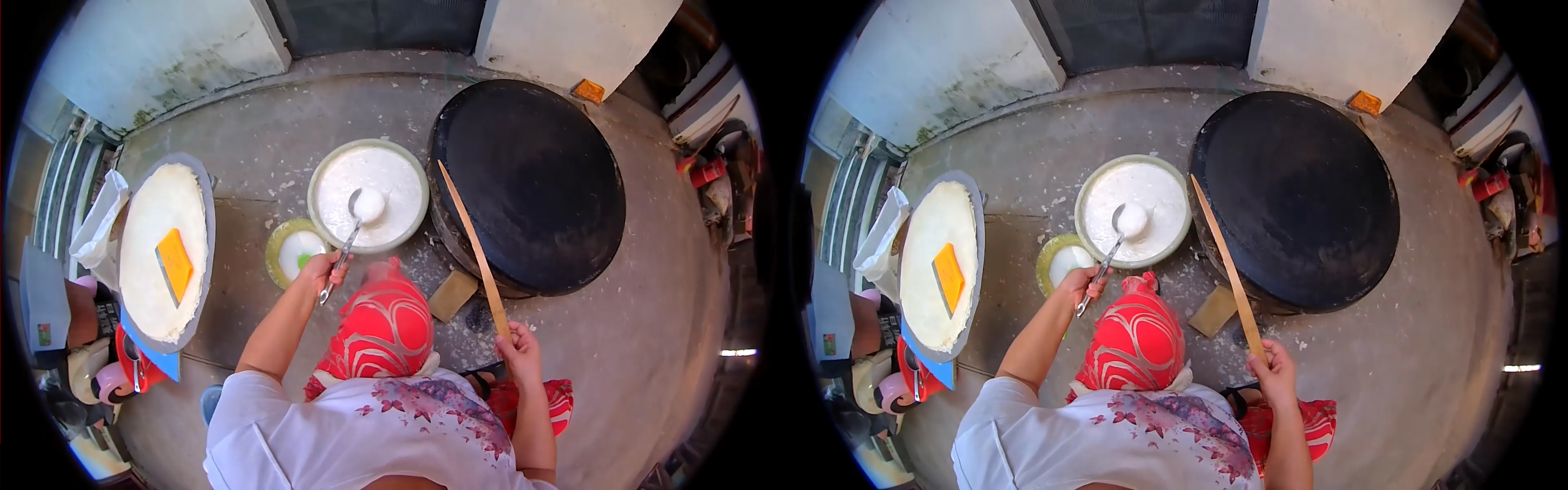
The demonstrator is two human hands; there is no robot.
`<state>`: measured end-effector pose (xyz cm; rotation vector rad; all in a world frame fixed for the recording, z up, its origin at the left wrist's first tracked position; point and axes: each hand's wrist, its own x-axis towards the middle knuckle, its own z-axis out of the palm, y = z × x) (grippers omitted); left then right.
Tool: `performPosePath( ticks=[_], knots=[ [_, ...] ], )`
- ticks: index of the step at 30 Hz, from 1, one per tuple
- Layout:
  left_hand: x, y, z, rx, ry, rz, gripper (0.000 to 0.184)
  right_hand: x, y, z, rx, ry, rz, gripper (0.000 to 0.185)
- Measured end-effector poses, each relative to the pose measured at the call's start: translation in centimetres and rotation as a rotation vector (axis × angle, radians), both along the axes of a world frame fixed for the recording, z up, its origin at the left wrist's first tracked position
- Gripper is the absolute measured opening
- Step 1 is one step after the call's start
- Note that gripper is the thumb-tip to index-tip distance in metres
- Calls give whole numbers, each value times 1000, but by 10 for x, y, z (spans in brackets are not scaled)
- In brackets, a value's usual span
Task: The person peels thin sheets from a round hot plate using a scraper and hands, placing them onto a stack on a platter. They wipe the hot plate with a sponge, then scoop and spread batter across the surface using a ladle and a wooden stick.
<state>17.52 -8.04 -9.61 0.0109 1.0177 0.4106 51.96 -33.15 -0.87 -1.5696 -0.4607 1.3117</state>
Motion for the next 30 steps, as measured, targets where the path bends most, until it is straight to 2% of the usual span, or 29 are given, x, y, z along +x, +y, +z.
performPosePath(
  ticks=[2,4,10,12,20,30],
  knots=[
    [-14,-10,-4,-31,67,-4,28,0,-2,4,5,-4,-13,22],
    [-22,-19,19,-23,92,10,28,-2,-3,10,-31,-40,-45,9],
    [-32,-31,99,312,170,-27,25,8,-3,8,-42,-50,6,10],
    [-25,-30,122,347,186,1,28,7,3,12,-22,-63,15,10],
    [-1,-9,182,626,20,3,31,12,13,12,16,-182,80,9],
    [61,25,216,650,-124,-34,29,20,25,18,45,-197,-6,34]
  ],
)
